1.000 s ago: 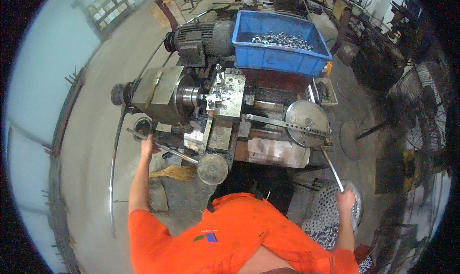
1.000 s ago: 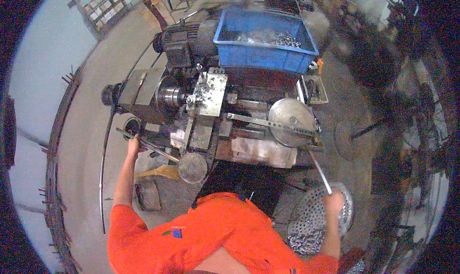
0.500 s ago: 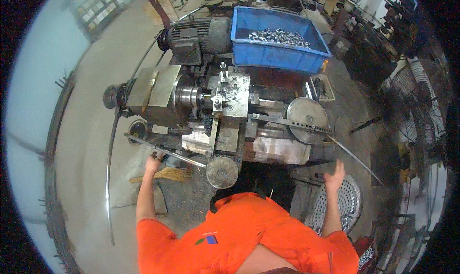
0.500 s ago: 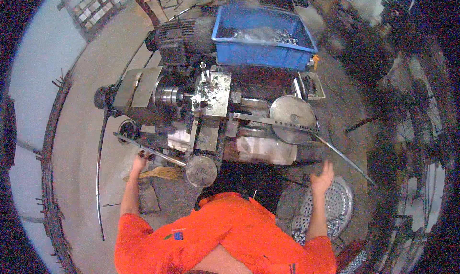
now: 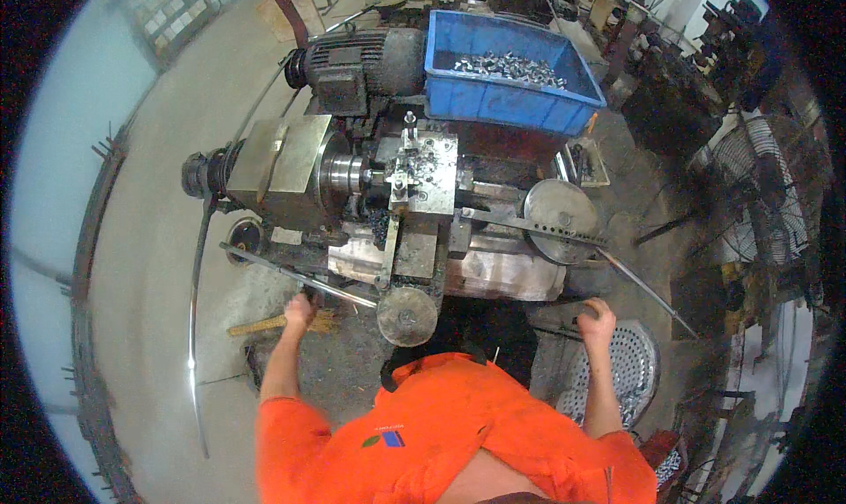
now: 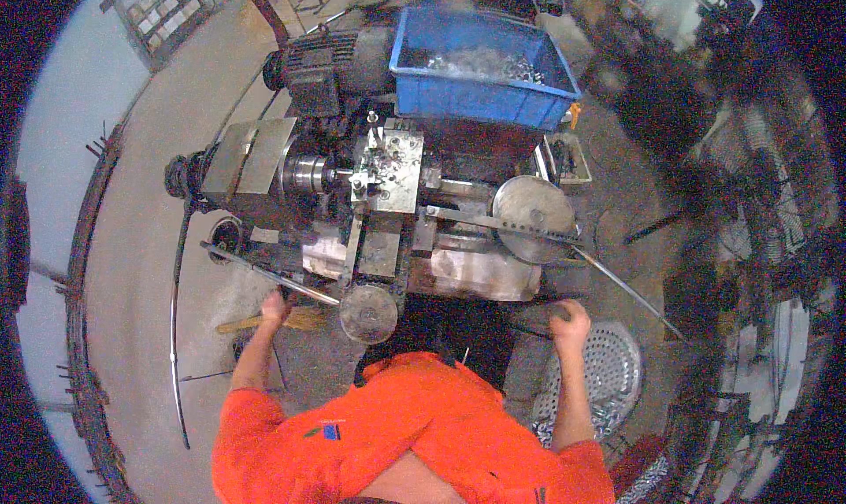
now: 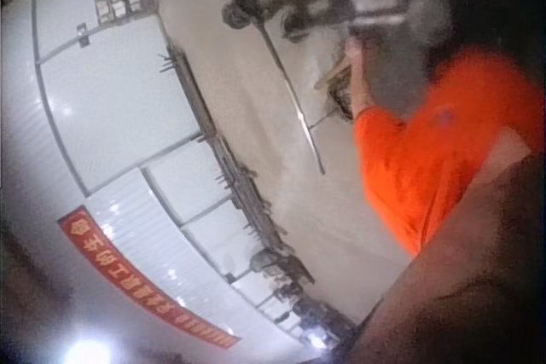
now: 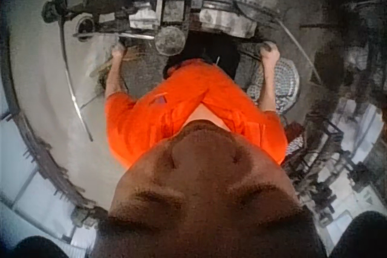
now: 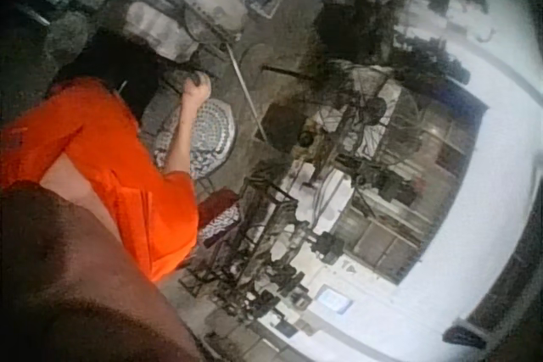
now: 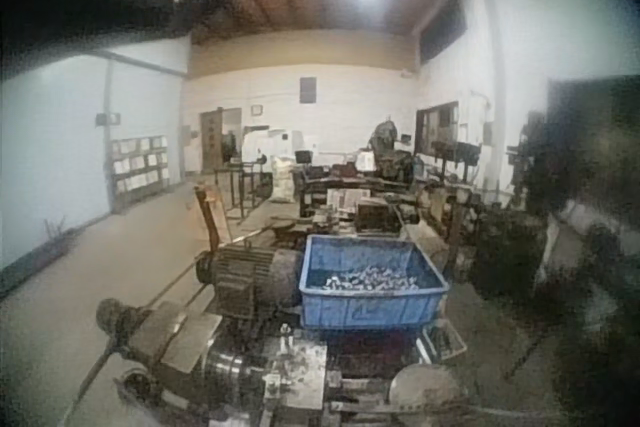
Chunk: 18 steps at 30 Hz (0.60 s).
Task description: The person operates a metal turning machine, repeatedly inserting metal rods into the chuck and using a long metal bar to engage the machine. The person collects the processed metal pieces in a perforated metal tray and places them into a blue bin. The person wears an orange shirt and black pants.
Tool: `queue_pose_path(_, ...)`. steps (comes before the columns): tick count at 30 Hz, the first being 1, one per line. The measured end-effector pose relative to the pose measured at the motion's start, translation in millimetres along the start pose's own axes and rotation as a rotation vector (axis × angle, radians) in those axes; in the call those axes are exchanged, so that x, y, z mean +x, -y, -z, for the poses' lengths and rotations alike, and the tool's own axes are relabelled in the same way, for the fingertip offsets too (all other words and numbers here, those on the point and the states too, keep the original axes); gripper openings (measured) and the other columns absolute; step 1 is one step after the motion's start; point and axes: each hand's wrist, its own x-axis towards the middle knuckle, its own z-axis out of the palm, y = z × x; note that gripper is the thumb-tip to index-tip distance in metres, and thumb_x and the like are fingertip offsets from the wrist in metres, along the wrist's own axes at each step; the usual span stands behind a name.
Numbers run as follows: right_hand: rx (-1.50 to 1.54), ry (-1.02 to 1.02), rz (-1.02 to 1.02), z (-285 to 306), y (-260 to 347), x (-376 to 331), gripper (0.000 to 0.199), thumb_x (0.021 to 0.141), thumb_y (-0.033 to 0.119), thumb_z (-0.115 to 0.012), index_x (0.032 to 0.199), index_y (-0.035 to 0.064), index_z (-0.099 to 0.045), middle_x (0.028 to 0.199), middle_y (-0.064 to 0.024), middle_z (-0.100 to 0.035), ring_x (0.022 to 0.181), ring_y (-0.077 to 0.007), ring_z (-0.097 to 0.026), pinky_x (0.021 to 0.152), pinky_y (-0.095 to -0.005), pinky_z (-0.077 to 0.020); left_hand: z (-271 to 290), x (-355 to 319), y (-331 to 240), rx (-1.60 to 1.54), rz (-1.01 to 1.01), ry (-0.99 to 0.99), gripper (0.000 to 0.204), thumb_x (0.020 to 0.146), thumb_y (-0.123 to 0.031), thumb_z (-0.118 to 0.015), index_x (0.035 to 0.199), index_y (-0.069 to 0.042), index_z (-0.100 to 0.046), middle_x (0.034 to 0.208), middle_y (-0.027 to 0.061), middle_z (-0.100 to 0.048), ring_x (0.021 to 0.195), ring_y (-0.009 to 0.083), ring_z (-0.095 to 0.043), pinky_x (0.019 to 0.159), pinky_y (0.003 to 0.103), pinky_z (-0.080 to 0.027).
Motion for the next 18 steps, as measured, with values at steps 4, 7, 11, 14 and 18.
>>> queue_pose_path(4,0.037,-0.002,0.076,4,26,37,0.027,0.057,0.009,-0.061,0.083,0.0032,-0.064,0.090,-0.0151,-0.063,0.086,-0.0317,-0.060,0.079,-0.0376,-0.0467,68,-13,-14,0.269,-0.082,0.164,0.051,0.078,-0.050,-0.055,0.105,-0.008,-0.055,0.097,0.0153,-0.062,0.088,0.0337,-0.061,0.075,0.041,-0.049)
queue_pose_path(7,0.197,0.047,0.198,5,91,80,0.026,0.057,0.008,-0.061,0.083,0.0038,-0.064,0.088,-0.0141,-0.063,0.082,-0.0313,-0.061,0.076,-0.0365,-0.0476,43,-17,20,0.200,-0.090,0.072,0.054,0.078,-0.050,-0.054,0.110,-0.007,-0.054,0.095,0.0145,-0.064,0.085,0.0325,-0.062,0.074,0.041,-0.049)
queue_pose_path(11,0.249,0.190,0.389,-19,186,126,0.032,0.057,0.009,-0.058,0.088,0.0017,-0.065,0.086,-0.0149,-0.063,0.081,-0.0275,-0.062,0.072,-0.0312,-0.0474,89,-21,31,-0.195,-0.049,0.259,0.044,0.079,-0.039,-0.058,0.109,-0.008,-0.056,0.090,0.0147,-0.064,0.079,0.0267,-0.063,0.070,0.037,-0.049)
queue_pose_path(14,0.375,0.338,0.645,-50,267,152,0.033,0.057,0.012,-0.059,0.088,0.0035,-0.065,0.088,-0.0144,-0.063,0.083,-0.0280,-0.061,0.073,-0.0323,-0.0476,189,-50,31,-0.431,-0.048,0.042,0.037,0.079,-0.029,-0.059,0.108,-0.006,-0.058,0.086,0.0146,-0.064,0.072,0.0234,-0.063,0.066,0.034,-0.048)
queue_pose_path(18,0.223,0.267,0.971,-125,353,168,0.032,0.056,0.023,-0.062,0.083,0.0087,-0.067,0.083,-0.0111,-0.061,0.085,-0.0312,-0.057,0.076,-0.0396,-0.0478,288,-83,78,-0.335,-0.007,-0.454,0.035,0.081,-0.028,-0.058,0.108,-0.006,-0.058,0.083,0.0154,-0.064,0.072,0.0251,-0.062,0.065,0.035,-0.048)
